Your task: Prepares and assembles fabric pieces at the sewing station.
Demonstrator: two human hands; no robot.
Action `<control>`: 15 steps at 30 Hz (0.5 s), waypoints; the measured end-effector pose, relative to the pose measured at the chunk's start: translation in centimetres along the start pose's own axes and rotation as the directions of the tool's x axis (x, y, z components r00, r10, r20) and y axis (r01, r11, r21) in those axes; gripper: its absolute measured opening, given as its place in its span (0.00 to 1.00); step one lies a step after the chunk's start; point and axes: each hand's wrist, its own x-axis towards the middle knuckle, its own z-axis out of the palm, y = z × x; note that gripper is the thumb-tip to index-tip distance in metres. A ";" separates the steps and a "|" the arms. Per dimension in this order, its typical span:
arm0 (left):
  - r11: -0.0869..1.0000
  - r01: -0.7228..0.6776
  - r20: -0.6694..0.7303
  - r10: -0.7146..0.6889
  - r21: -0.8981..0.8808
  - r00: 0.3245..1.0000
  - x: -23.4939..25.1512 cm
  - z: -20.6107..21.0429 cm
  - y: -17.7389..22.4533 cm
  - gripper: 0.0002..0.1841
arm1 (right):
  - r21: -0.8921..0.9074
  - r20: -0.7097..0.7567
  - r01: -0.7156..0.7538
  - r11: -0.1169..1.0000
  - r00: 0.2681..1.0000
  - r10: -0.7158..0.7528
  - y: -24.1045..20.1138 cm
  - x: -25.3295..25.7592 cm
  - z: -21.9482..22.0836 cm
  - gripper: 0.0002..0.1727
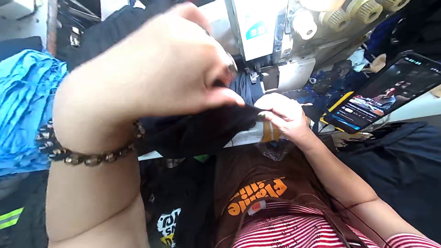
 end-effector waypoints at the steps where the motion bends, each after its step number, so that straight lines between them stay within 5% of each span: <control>1: 0.999 0.031 -0.002 -0.031 0.035 1.000 -0.2 -0.1 -0.5 0.27 | -0.008 -0.004 0.013 1.000 1.000 -0.013 0.1 0.1 0.1 0.05; 6: 0.994 -0.031 0.028 0.035 -0.109 0.999 -0.2 0.7 0.5 0.23 | -0.022 -0.013 0.052 0.998 0.999 -0.052 0.5 0.2 0.2 0.07; 11: 0.964 0.224 0.115 -0.209 -0.144 0.971 -4.0 -0.2 -4.5 0.19 | -0.081 -0.009 0.054 0.995 0.998 -0.055 0.4 0.3 0.2 0.06; 15: 0.907 0.031 0.040 -0.015 -0.420 0.999 -4.5 -3.6 -3.3 0.11 | -0.085 0.012 0.027 0.996 1.000 -0.026 -0.3 0.4 0.1 0.07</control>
